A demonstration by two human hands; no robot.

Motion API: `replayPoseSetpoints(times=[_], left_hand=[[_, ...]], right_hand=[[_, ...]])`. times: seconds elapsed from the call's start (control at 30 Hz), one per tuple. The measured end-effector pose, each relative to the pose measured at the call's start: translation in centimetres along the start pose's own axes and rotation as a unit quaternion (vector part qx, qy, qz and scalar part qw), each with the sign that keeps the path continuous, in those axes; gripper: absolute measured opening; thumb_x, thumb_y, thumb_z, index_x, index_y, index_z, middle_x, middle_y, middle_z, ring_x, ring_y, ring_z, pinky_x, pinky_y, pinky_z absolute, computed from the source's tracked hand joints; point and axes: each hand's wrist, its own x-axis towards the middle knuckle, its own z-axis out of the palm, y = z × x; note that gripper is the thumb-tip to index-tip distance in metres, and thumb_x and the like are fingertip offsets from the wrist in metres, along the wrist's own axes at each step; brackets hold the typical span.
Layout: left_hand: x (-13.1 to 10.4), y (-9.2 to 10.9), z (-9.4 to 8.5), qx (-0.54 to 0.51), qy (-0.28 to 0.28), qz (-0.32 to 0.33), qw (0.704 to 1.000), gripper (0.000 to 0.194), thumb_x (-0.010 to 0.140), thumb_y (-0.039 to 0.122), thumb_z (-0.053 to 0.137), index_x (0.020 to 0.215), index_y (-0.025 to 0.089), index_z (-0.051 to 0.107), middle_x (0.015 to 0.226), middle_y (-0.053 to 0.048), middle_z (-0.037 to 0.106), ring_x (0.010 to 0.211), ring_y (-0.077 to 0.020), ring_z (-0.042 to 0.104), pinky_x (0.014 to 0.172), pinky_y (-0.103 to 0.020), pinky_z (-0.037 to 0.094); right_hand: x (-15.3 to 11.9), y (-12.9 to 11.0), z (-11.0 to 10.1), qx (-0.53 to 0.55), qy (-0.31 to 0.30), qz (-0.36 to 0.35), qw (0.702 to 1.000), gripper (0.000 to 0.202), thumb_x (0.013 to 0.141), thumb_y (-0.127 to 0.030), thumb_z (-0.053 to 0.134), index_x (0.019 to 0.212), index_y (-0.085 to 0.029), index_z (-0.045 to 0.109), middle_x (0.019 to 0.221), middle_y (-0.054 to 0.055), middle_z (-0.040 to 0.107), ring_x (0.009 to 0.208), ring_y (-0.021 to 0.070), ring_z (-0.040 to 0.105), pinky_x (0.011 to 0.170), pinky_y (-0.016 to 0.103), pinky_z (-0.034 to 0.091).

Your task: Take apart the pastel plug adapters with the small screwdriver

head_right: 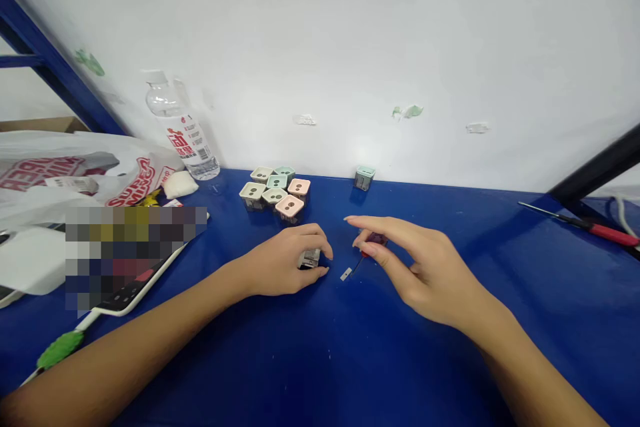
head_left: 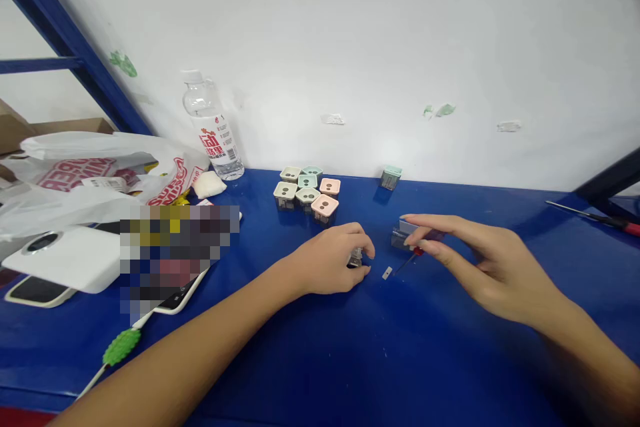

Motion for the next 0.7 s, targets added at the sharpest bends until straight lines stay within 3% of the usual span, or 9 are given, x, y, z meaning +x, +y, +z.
replayPoseSetpoints(times=[0.1, 0.3, 0.7], left_hand=[[0.0, 0.2, 0.1, 0.012, 0.003, -0.004, 1.0, 0.018, 0.081, 0.027, 0.056, 0.093, 0.019, 0.067, 0.096, -0.003, 0.058, 0.082, -0.0152, 0.059, 0.079, -0.029, 0.047], [-0.2, 0.4, 0.6, 0.035, 0.01, 0.023, 0.999, 0.02, 0.081, 0.029, 0.057, 0.092, 0.018, 0.069, 0.095, -0.003, 0.059, 0.078, -0.0144, 0.06, 0.074, -0.027, 0.047], [-0.2, 0.4, 1.6, 0.086, 0.022, 0.056, 0.994, 0.02, 0.082, 0.033, 0.061, 0.094, 0.019, 0.069, 0.096, -0.003, 0.062, 0.081, -0.0153, 0.061, 0.071, -0.026, 0.048]], right_hand=[[0.1, 0.2, 0.3, 0.006, -0.02, 0.02, 1.0, 0.033, 0.093, -0.023, 0.051, 0.125, -0.028, 0.057, 0.096, 0.001, 0.072, 0.084, 0.014, 0.069, 0.053, 0.017, 0.054], [0.1, 0.2, 0.6, 0.003, 0.0, 0.012, 1.0, 0.032, 0.093, -0.022, 0.051, 0.124, -0.027, 0.058, 0.098, 0.001, 0.071, 0.084, 0.0138, 0.069, 0.063, 0.019, 0.056], [0.0, 0.0, 0.6, 0.018, 0.019, 0.023, 0.999, 0.032, 0.093, -0.025, 0.052, 0.125, -0.03, 0.057, 0.096, 0.001, 0.071, 0.082, 0.0142, 0.068, 0.064, 0.021, 0.056]])
